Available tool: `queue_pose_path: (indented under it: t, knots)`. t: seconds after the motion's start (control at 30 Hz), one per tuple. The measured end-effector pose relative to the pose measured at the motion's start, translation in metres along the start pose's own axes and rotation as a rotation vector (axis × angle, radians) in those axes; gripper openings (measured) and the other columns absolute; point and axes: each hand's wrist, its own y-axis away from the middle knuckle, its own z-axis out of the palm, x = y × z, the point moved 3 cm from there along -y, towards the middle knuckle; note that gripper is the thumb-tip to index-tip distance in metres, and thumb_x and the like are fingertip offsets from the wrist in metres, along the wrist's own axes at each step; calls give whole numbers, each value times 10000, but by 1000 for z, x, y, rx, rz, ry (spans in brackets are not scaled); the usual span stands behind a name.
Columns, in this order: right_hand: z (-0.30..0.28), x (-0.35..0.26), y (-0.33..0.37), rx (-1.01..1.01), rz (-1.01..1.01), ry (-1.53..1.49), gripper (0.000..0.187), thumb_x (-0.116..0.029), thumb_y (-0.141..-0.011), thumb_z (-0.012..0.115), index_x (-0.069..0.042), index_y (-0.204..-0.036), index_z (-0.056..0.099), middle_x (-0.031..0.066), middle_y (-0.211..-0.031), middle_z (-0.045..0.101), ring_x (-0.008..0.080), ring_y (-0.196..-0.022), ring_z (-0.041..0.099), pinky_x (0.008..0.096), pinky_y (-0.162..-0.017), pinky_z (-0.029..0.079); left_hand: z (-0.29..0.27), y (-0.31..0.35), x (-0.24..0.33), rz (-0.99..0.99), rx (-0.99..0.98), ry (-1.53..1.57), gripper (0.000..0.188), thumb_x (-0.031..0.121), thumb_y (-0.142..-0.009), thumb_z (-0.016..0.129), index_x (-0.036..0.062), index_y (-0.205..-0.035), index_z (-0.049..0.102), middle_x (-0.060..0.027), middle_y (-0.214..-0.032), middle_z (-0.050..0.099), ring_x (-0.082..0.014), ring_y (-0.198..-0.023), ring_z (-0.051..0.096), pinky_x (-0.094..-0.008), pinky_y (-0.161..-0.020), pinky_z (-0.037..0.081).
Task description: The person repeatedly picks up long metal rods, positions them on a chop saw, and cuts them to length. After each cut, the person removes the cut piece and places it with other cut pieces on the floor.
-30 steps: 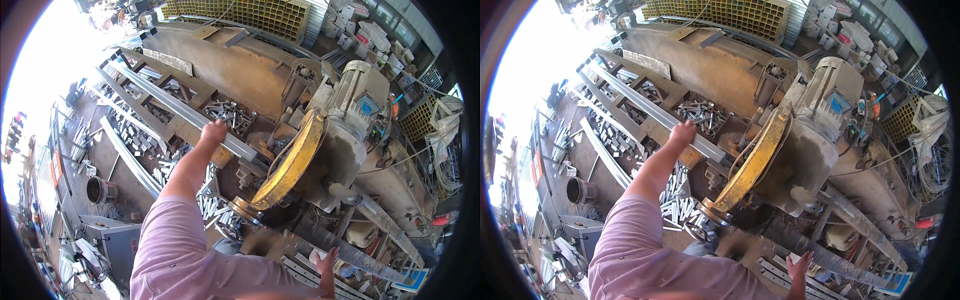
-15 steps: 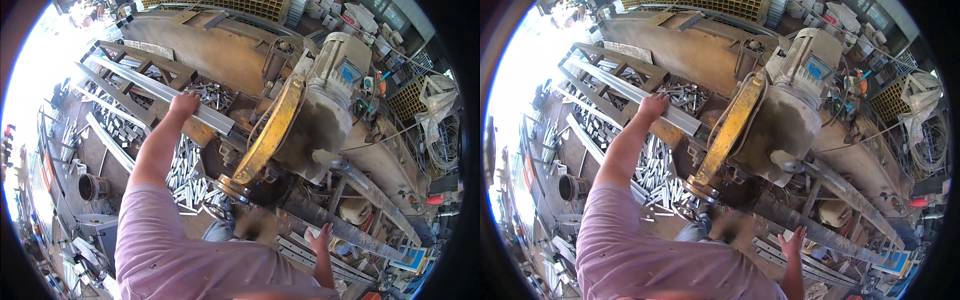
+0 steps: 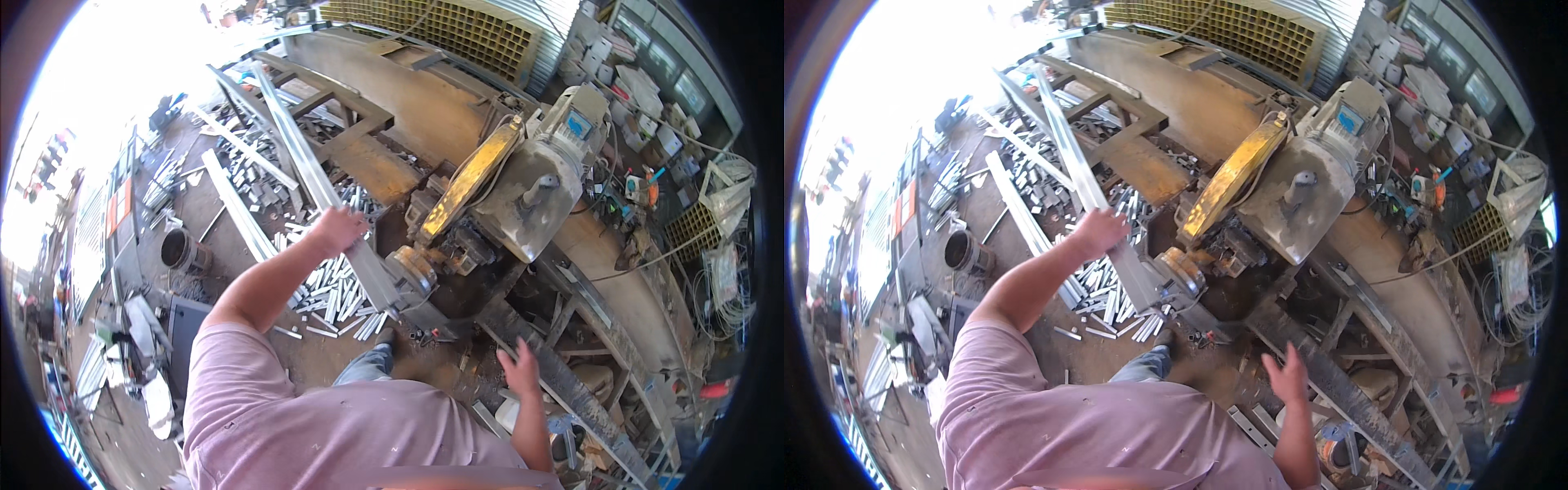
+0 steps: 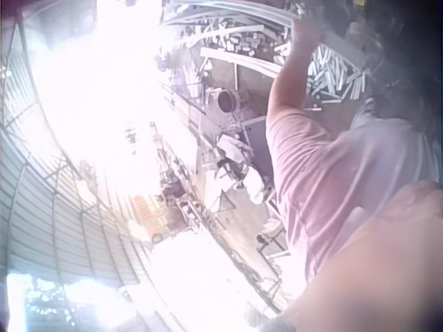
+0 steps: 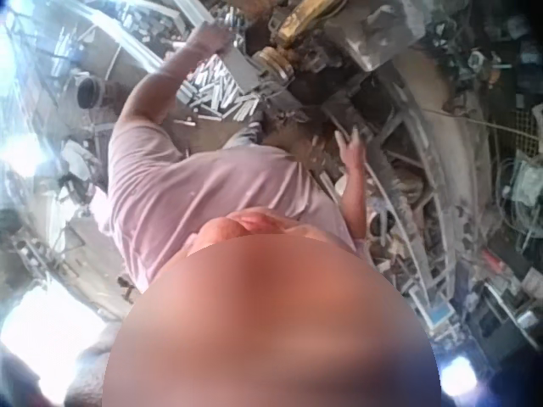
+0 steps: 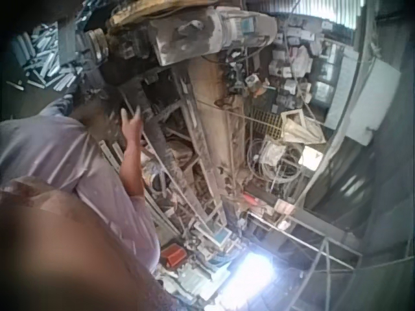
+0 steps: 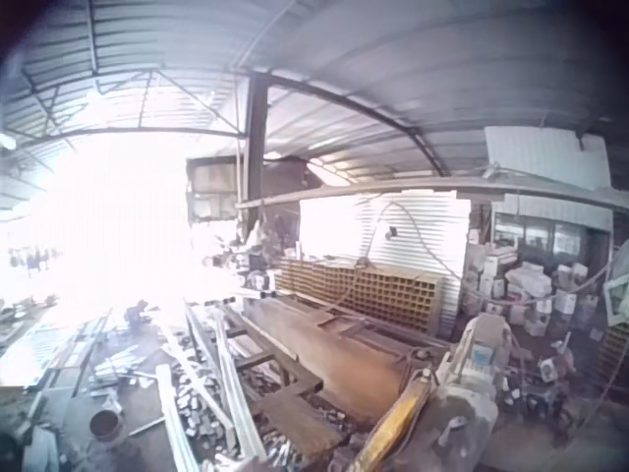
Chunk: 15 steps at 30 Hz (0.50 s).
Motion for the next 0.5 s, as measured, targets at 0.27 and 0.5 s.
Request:
queue_pose_path:
  t: [0.27, 0.5]
  knots:
    - [92, -144, 28, -332, -260, 417, 1251, -688, -749, 876, 80, -1590, 359, 317, -1384, 670, 436, -1276, 676, 490, -1075, 544, -31, 39, 170, 141, -26, 119, 626, 244, -723, 887, 237, -1312, 673, -4, -1391, 583, -267, -1335, 552, -465, -1013, 510]
    - [123, -80, 53, -231, -181, 627, 792, -455, -801, 867, 12, -1337, 519, 262, -1219, 744, 415, -1135, 739, 510, -982, 598, -19, 74, 219, -39, 218, 483, 715, 197, -713, 862, 162, -1380, 604, -90, -1394, 591, -315, -1371, 531, -459, -1128, 450]
